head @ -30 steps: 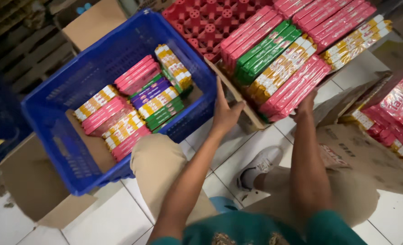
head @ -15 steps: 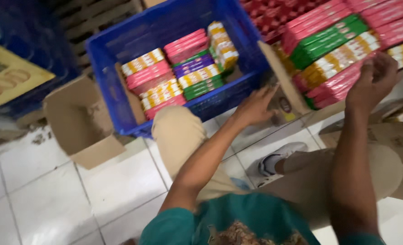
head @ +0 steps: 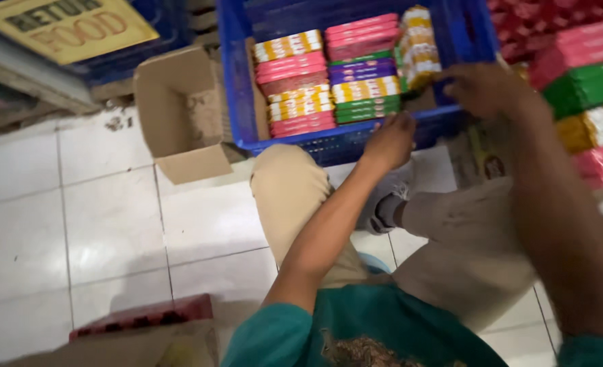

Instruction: The person sorts various colors of packaged wafer snacks between a blue plastic crate and a cardboard box, handling several packages one by one to organize them by color.

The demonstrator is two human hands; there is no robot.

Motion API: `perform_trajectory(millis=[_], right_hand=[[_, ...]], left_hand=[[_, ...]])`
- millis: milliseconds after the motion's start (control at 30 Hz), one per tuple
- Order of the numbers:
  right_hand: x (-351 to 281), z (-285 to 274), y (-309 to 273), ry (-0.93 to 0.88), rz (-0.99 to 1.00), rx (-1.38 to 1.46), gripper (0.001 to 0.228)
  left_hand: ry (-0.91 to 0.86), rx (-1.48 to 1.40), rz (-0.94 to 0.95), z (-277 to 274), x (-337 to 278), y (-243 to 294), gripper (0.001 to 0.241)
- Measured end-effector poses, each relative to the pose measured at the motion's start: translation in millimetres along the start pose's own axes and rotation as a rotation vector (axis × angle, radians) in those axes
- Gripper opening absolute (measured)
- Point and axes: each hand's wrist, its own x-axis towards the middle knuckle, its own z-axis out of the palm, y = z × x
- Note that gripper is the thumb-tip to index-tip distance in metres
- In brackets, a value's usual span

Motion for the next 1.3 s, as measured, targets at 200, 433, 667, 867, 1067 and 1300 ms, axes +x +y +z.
perform_trajectory(millis=[200,433,667,867,1067,1300], right_hand=[[99.3,75.2,-48.2,-0.401,-0.115,0.019,0.067],[138.1,134.4,-145.3,-0.386,-0.39,-0.21,0.061],[139.8,144.9,-229.5,-0.242,-0.582,-0.151,0.064],[132.0,141.6,-277.9,-0.227,-0.605,-0.26,0.066],[131.9,174.7,-254.5,0.262,-0.753,-0.426,0.058],[130.0,166.0,-260.8,0.27,-0.722,-0.393,0.059]], left_hand=[[0.457,0.233,0.186,-8.7,-47.8,-71.4,0.043],[0.527,0.055,-0.138,-61.7,-156.0,-150.4,0.044],[0.789,-0.082,-0.743,-96.8,-213.8,-215.7,0.03],[0.34,0.126,-1.004,-87.7,-219.9,-290.5,0.057],[0.003,0.291,-1.024,-96.1,-191.7,-339.5,0.066],[0.385,0.272,-1.024,-82.3,-180.6,-311.6,0.04]])
